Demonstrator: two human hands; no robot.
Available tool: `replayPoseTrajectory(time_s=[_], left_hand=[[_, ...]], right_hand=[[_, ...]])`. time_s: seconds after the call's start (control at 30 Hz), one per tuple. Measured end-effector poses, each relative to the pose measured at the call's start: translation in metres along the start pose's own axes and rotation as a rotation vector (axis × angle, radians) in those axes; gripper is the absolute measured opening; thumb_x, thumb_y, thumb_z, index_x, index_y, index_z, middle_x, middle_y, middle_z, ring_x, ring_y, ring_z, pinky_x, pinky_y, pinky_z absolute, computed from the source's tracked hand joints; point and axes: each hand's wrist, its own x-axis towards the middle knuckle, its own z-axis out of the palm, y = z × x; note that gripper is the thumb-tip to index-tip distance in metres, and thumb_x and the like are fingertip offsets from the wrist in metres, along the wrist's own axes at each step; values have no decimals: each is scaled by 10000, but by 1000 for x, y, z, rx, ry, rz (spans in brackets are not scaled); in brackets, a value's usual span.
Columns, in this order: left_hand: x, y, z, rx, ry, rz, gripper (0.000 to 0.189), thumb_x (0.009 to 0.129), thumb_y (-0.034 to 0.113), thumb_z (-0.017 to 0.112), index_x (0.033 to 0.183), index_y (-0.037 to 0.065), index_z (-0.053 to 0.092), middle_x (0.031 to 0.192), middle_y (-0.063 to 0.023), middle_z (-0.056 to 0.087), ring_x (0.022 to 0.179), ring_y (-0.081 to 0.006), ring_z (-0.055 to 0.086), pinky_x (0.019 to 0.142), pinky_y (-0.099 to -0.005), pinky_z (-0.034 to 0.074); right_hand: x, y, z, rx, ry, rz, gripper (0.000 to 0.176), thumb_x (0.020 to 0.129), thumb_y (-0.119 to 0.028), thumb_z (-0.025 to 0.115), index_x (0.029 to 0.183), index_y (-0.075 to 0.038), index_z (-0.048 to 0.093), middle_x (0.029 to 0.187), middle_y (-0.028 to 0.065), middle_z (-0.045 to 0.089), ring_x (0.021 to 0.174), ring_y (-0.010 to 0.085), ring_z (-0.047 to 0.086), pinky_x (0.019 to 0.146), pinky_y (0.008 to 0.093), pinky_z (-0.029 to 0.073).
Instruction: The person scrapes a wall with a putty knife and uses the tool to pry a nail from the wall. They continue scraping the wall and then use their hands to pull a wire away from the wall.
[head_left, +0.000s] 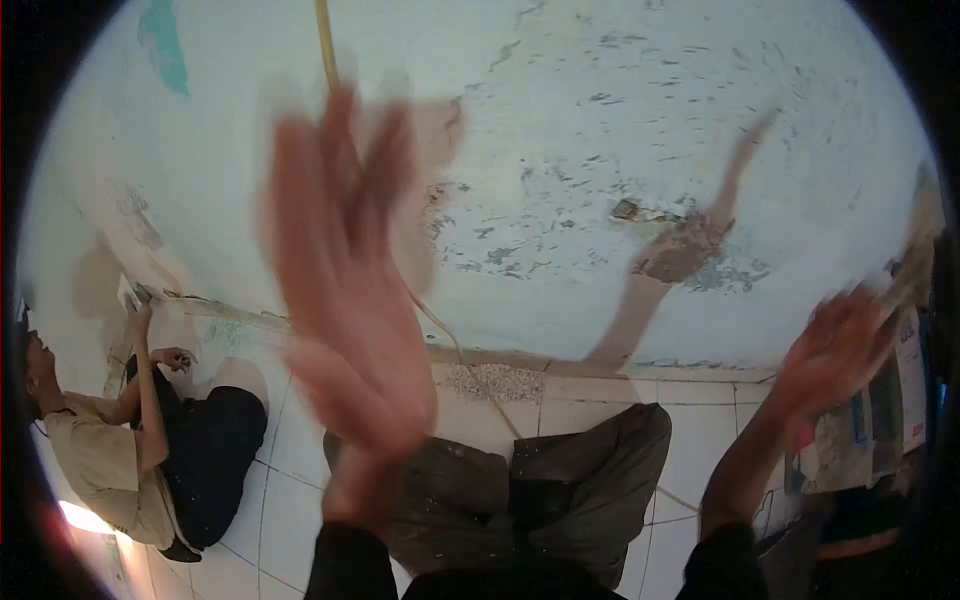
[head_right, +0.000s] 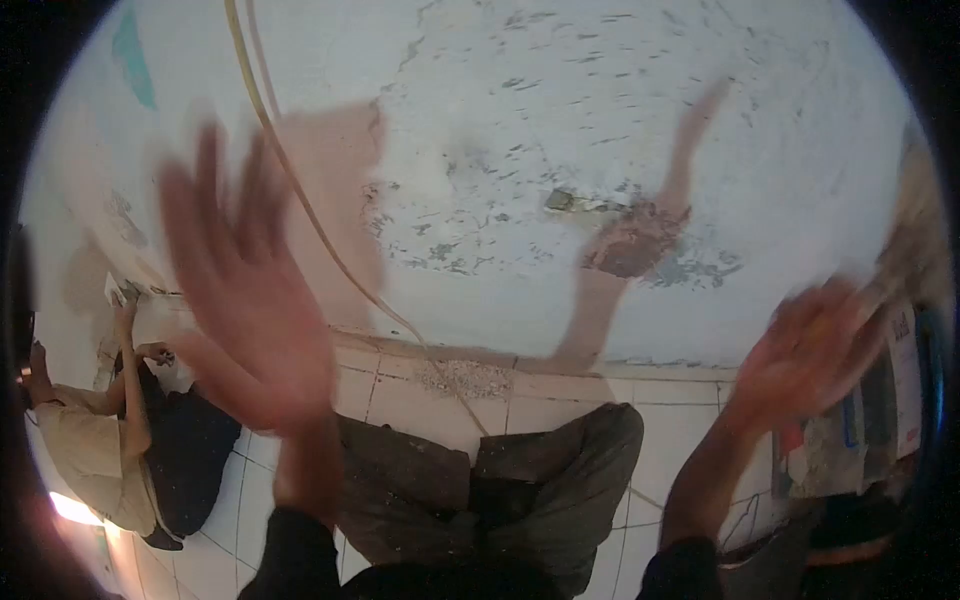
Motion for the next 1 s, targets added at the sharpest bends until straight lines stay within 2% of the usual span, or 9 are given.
replayPoseTrajectory(time_s=[0.03, 0.07, 0.13, 0.23, 0.27, 0.3, 0.33, 0.53, 1.0], left_hand=[[50, 25, 41, -570, 283, -68, 833, 924, 586, 296, 1442, -55, 179, 1465, -295, 234, 1316, -415, 339, 1106, -471, 231], [61, 29, 58, -579, 272, -59, 833, 924, 586, 296, 1442, -55, 179, 1465, -295, 234, 1316, -415, 339, 1106, -471, 231], [79, 23, 88, -465, 145, 148, 743, 898, 454, 372, 1414, -62, 232, 1432, -295, 286, 1286, -403, 377, 1060, -449, 290], [93, 4, 119, -231, -3, 483, 634, 859, 256, 486, 1372, -72, 312, 1382, -295, 363, 1241, -384, 434, 991, -415, 377], [94, 1, 124, -120, -50, 605, 606, 846, 190, 524, 1358, -76, 339, 1365, -295, 389, 1226, -378, 453, 968, -404, 406], [94, 2, 127, 8, -110, 728, 584, 833, 124, 562, 1344, -79, 365, 1349, -295, 415, 1211, -372, 472, 945, -393, 435], [65, 11, 101, 207, -405, 424, 676, 865, 145, 523, 1434, -58, 218, 1462, -298, 248, 1343, -417, 305, 1065, -422, 341], [26, -5, 98, 285, -345, 234, 707, 851, 73, 514, 1452, -44, 161, 1497, -272, 175, 1363, -397, 273, 1109, -440, 273], [-127, -44, 7, 870, -499, 177, 607, 755, 26, 605, 1343, 55, 456, 1423, -145, 405, 1328, -305, 382, 1051, -420, 376]], right_hand=[[61, 25, 11, -358, 84, -283, 298, 938, -209, 568, 1205, -78, 575, 1174, 148, 598, 999, 280, 613, 796, 376, 521], [113, 41, 28, -422, 94, -231, 245, 915, -225, 603, 1132, -114, 630, 1099, 73, 651, 973, 226, 627, 799, 350, 501], [195, 21, 48, -73, 434, -236, 342, 927, -284, 533, 1167, -55, 446, 1022, 147, 517, 710, 193, 559, 529, 270, 494], [221, 8, 54, -391, -309, 422, 249, 909, -241, 603, 1127, -124, 629, 1101, 51, 654, 945, 203, 633, 783, 336, 492], [178, 10, 36, -197, -11, 100, 232, 920, -238, 578, 1104, -110, 637, 1130, 79, 639, 927, 213, 637, 786, 314, 497], [125, -9, 21, 619, 153, 511, 307, 932, -225, 561, 1214, -104, 544, 1107, 104, 630, 824, 171, 630, 679, 260, 493], [89, -27, 11, 1467, 306, 894, 406, 945, -211, 544, 1324, -99, 450, 1084, 128, 621, 721, 130, 622, 572, 205, 488], [99, -100, -16, 1449, 162, 1030, 478, 958, -191, 525, 1349, 34, 368, 830, 54, 532, 492, 42, 294, 417, 198, 220], [-87, -190, -60, 2132, -717, 1516, 421, 965, -214, 488, 1331, -42, 371, 852, 57, 530, 507, 63, 429, 372, 157, 334]])
